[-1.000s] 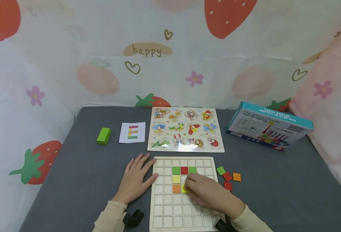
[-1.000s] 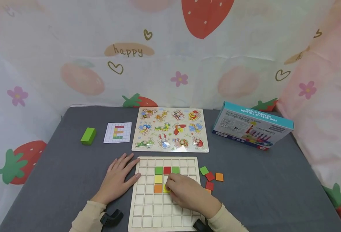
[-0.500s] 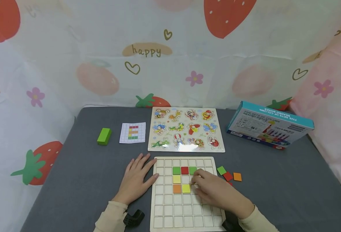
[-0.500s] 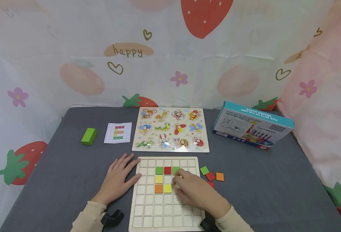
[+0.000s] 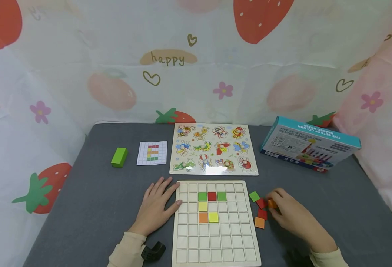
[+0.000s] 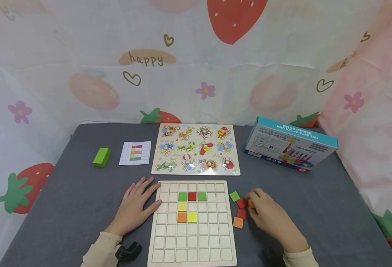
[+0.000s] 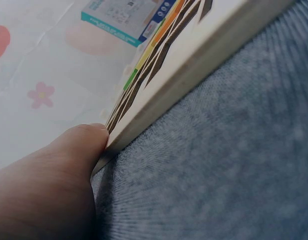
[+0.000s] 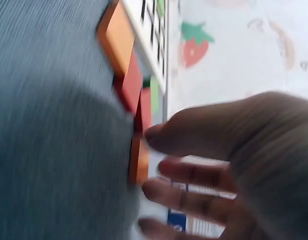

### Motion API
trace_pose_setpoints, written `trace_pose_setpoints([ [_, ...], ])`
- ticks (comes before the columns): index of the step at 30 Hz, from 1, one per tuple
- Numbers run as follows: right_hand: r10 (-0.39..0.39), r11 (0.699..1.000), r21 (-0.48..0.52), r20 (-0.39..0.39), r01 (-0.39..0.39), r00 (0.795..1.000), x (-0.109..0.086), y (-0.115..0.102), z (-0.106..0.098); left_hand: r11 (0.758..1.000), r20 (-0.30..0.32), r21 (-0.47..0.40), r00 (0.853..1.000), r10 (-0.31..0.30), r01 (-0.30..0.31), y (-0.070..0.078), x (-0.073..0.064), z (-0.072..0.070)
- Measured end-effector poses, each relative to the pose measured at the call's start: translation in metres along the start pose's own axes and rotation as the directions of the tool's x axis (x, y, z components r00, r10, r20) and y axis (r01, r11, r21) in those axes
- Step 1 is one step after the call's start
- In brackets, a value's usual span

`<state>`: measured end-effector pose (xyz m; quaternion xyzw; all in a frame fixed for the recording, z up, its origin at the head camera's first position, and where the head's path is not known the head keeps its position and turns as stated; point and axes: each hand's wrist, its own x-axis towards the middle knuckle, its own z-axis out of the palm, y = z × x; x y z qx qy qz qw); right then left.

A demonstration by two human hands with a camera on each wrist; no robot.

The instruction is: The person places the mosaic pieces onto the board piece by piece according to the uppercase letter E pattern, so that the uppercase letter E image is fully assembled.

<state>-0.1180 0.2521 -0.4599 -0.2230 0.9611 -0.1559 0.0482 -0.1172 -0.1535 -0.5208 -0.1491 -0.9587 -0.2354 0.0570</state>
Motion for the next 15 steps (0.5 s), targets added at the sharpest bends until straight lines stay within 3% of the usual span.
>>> trace_pose_setpoints([
  [6, 0.029, 0.998, -0.048, 0.003, -0.029, 1.000, -0.010, 0.016, -0.002, 1.000, -0.003, 0.001, 1.000, -0.001, 0.001, 0.000, -0.001, 0.000],
  [15, 0.045, 0.999, -0.027, 0.027, -0.045, 0.999, -0.007, 0.013, -0.002, 1.000, -0.003, -0.005, 1.000, 0.000, 0.000, 0.000, 0.000, 0.000],
])
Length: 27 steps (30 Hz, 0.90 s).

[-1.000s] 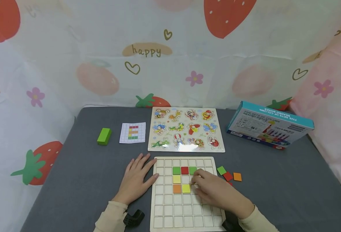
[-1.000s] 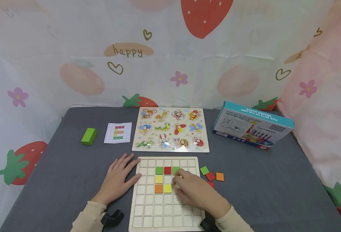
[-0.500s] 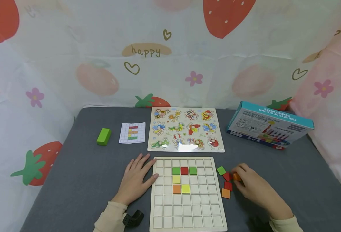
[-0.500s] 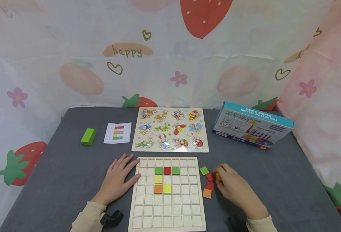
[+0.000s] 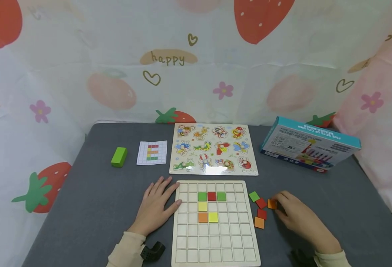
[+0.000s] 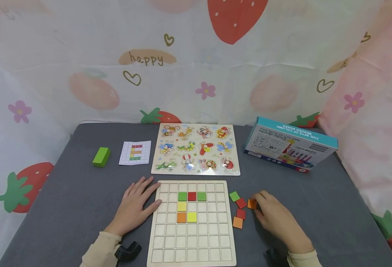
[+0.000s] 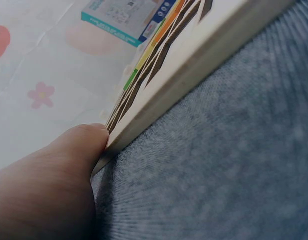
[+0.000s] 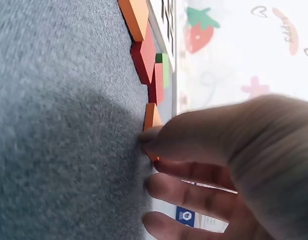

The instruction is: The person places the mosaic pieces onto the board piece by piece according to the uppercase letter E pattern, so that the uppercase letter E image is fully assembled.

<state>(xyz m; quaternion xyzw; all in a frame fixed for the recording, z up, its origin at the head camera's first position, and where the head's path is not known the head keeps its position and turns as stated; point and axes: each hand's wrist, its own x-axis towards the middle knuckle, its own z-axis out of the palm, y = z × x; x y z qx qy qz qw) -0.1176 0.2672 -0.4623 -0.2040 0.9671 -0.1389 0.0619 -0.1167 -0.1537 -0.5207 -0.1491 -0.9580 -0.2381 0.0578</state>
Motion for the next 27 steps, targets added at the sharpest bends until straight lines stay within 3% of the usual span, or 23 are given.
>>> trace_pose_setpoints([
  [8, 0.022, 0.999, 0.039, -0.010, -0.022, 1.000, 0.002, -0.002, -0.002, 1.000, 0.005, 0.005, 1.000, -0.005, 0.005, 0.001, 0.001, 0.000],
  [16, 0.018, 0.999, 0.046, -0.092, -0.014, 0.996, 0.006, -0.001, -0.003, 1.000, 0.008, 0.002, 1.000, -0.005, 0.005, 0.002, 0.001, -0.001],
  [27, -0.139, 0.985, 0.090, -0.082, 0.146, 0.987, 0.017, -0.038, -0.007, 1.000, 0.009, 0.000, 1.000, -0.005, 0.005, 0.000, 0.000, -0.001],
])
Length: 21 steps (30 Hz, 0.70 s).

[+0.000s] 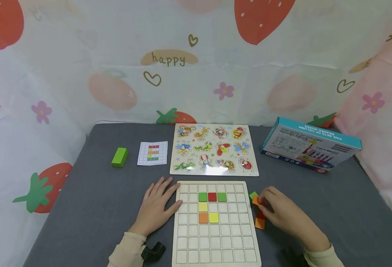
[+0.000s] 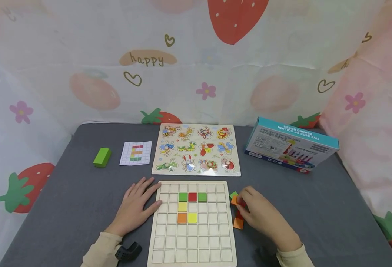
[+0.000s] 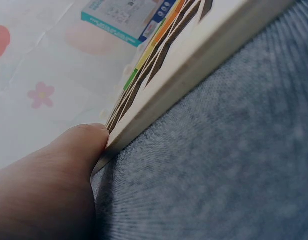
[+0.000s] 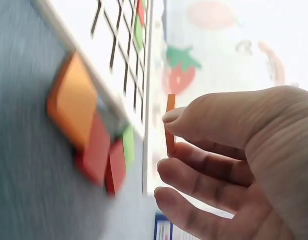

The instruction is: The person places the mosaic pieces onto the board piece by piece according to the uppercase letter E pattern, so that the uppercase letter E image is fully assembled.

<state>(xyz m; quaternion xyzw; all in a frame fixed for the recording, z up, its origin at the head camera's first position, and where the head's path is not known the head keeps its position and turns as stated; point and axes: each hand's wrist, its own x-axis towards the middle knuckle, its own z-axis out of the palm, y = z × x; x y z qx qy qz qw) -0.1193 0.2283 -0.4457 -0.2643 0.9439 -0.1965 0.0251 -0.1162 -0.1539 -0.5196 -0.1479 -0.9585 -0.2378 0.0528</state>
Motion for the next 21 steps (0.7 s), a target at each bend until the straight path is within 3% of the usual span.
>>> trace_pose_setpoints([
  [8, -0.197, 0.975, 0.112, 0.052, 0.191, 0.979, 0.011, -0.028, 0.016, 1.000, -0.009, -0.003, 1.000, 0.003, -0.003, 0.001, 0.000, -0.001],
  [14, -0.247, 0.965, 0.115, 0.100, 0.236, 0.964, 0.019, -0.041, 0.026, 1.000, -0.004, -0.001, 1.000, 0.003, -0.003, 0.000, 0.000, 0.000],
  [21, -0.298, 0.951, 0.118, 0.098, 0.286, 0.950, 0.022, -0.050, 0.038, 1.000, 0.000, -0.005, 1.000, -0.001, 0.001, 0.000, 0.000, 0.000],
])
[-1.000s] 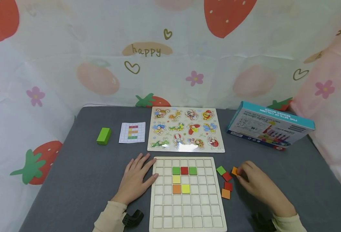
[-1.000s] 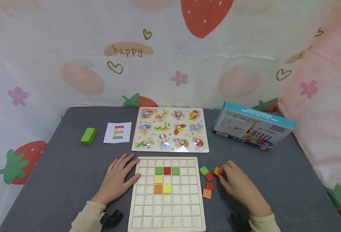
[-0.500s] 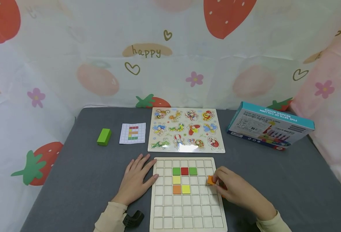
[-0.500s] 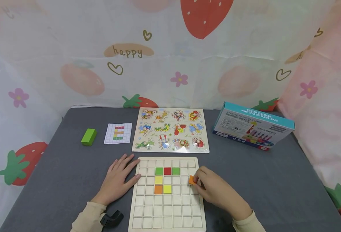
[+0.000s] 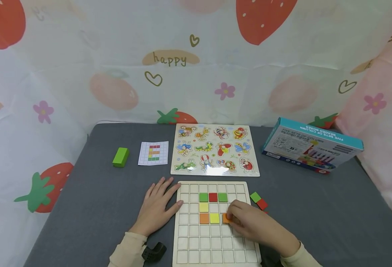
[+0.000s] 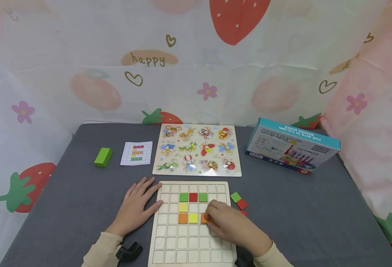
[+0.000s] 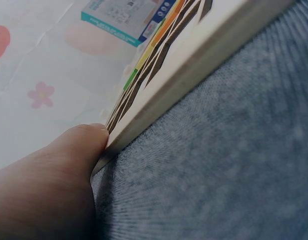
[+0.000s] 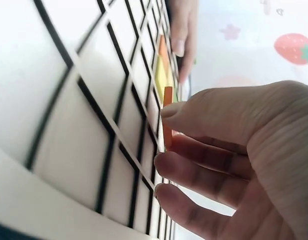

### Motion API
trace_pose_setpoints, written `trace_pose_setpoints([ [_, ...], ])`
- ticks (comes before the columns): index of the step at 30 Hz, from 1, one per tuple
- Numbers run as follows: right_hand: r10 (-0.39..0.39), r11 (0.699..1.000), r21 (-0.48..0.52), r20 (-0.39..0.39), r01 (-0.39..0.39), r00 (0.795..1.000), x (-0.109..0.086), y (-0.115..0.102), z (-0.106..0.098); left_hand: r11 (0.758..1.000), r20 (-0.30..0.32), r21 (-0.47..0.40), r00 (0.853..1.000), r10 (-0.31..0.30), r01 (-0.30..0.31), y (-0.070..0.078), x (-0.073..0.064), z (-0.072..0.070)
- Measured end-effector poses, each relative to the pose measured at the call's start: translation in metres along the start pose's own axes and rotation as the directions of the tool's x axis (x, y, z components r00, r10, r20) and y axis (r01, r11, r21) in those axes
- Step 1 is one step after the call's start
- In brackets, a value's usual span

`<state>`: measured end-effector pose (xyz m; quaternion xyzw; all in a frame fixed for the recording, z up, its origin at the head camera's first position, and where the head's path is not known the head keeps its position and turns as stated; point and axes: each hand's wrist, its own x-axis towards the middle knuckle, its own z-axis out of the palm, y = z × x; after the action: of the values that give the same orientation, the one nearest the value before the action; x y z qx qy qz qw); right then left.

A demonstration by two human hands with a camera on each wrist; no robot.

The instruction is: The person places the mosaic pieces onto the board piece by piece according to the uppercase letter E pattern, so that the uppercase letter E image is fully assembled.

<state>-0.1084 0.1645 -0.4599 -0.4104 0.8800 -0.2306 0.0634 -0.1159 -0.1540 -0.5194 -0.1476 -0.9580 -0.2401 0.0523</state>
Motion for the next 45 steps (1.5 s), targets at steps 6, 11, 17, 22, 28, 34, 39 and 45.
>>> trace_pose_setpoints([
  [6, 0.000, 0.997, -0.074, -0.007, -0.001, 1.000, 0.002, -0.003, 0.008, 1.000, -0.012, 0.000, 1.000, 0.000, 0.000, 0.001, -0.001, 0.000],
  [11, 0.011, 0.994, -0.113, -0.006, -0.012, 1.000, 0.003, -0.003, 0.011, 1.000, -0.011, -0.001, 1.000, 0.001, -0.001, 0.001, -0.001, 0.001],
  [17, -0.009, 0.990, -0.144, -0.018, 0.007, 1.000, 0.002, -0.001, 0.013, 1.000, -0.018, 0.002, 1.000, 0.005, -0.005, 0.001, -0.001, 0.002],
  [22, -0.013, 0.991, -0.136, -0.028, 0.009, 1.000, 0.002, -0.001, 0.014, 1.000, -0.015, 0.004, 1.000, 0.006, -0.006, 0.001, -0.001, 0.002],
  [28, -0.021, 0.991, -0.133, -0.038, 0.016, 0.999, 0.003, 0.000, 0.013, 1.000, -0.021, 0.007, 1.000, 0.001, -0.001, 0.000, -0.002, 0.000],
  [34, 0.013, 0.985, -0.167, -0.129, -0.035, 0.992, -0.006, 0.010, -0.003, 1.000, -0.019, 0.011, 1.000, 0.001, 0.000, -0.001, -0.001, 0.001],
  [39, 0.159, 0.962, -0.196, -0.172, -0.192, 0.972, -0.027, 0.025, -0.022, 1.000, -0.015, 0.007, 1.000, 0.002, -0.002, -0.001, -0.001, 0.002],
  [45, 0.362, 0.912, -0.176, -0.079, -0.371, 0.929, -0.052, 0.033, -0.029, 1.000, -0.027, 0.010, 1.000, 0.008, -0.008, -0.002, 0.000, 0.004],
])
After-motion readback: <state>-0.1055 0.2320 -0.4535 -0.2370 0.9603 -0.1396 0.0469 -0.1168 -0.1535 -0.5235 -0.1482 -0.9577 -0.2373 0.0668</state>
